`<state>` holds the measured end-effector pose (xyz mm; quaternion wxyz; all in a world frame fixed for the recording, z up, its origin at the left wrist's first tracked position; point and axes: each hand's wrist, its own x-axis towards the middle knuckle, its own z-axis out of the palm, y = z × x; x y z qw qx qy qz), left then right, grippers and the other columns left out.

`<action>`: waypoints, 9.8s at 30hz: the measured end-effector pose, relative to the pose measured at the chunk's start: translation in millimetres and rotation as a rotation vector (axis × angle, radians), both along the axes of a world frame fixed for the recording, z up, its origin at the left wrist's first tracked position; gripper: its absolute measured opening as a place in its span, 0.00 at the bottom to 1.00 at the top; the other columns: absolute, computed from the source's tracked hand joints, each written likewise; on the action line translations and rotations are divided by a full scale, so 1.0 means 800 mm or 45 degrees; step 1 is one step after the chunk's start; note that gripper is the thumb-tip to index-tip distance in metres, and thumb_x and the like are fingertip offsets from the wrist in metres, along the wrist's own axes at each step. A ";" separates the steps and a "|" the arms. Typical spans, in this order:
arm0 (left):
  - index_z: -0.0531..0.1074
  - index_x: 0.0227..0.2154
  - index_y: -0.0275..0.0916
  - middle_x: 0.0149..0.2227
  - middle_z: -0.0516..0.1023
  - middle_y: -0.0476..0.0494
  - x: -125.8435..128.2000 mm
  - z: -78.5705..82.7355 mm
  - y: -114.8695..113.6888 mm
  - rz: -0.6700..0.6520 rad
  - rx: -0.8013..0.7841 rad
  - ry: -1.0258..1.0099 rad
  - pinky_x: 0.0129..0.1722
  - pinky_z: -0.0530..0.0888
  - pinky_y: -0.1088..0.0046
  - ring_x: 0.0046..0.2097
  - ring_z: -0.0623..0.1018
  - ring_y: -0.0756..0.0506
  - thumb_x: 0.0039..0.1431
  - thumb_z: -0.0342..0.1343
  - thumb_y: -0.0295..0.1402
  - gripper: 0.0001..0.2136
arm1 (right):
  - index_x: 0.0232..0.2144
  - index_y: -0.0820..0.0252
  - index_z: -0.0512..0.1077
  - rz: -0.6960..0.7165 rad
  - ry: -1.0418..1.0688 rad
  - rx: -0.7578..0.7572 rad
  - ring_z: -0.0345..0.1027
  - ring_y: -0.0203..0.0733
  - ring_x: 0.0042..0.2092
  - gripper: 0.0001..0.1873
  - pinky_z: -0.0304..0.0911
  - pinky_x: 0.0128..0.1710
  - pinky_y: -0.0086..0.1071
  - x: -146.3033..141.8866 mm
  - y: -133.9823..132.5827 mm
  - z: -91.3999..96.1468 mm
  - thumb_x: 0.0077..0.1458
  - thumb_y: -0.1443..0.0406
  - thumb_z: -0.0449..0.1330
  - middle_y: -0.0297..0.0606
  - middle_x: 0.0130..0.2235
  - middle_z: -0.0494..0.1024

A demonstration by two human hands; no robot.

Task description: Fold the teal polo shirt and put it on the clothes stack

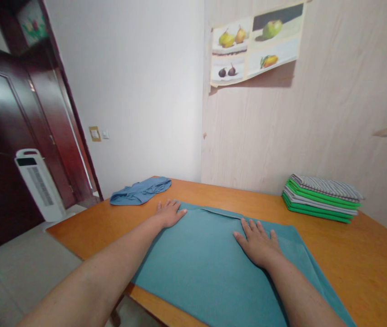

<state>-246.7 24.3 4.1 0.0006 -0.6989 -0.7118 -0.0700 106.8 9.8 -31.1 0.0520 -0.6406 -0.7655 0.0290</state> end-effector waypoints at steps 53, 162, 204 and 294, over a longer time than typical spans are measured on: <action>0.67 0.58 0.36 0.63 0.67 0.38 0.082 -0.012 -0.008 -0.461 0.153 0.015 0.63 0.61 0.63 0.64 0.66 0.40 0.68 0.40 0.41 0.22 | 0.70 0.54 0.44 -0.019 0.040 -0.098 0.34 0.55 0.71 0.43 0.31 0.65 0.62 -0.009 -0.009 0.019 0.60 0.39 0.34 0.41 0.71 0.45; 0.56 0.67 0.45 0.70 0.48 0.42 0.067 -0.005 -0.134 -0.353 -0.015 -0.024 0.63 0.47 0.40 0.70 0.46 0.33 0.62 0.32 0.61 0.38 | 0.67 0.65 0.53 0.011 0.168 -0.078 0.42 0.55 0.69 0.43 0.42 0.66 0.47 -0.059 -0.078 0.061 0.62 0.41 0.37 0.48 0.69 0.52; 0.53 0.68 0.46 0.70 0.45 0.45 0.064 -0.003 -0.122 -0.336 -0.082 0.031 0.63 0.48 0.39 0.70 0.46 0.34 0.61 0.33 0.62 0.38 | 0.68 0.64 0.50 -0.259 0.089 0.002 0.34 0.52 0.71 0.44 0.29 0.67 0.54 0.038 -0.214 0.035 0.62 0.41 0.37 0.46 0.70 0.48; 0.72 0.34 0.40 0.34 0.78 0.48 -0.008 0.059 0.107 -0.493 -0.517 0.024 0.30 0.68 0.71 0.36 0.76 0.42 0.37 0.64 0.53 0.25 | 0.33 0.60 0.76 0.097 0.131 -0.344 0.71 0.41 0.35 0.14 0.58 0.30 0.28 0.052 0.088 0.088 0.39 0.64 0.64 0.35 0.32 0.78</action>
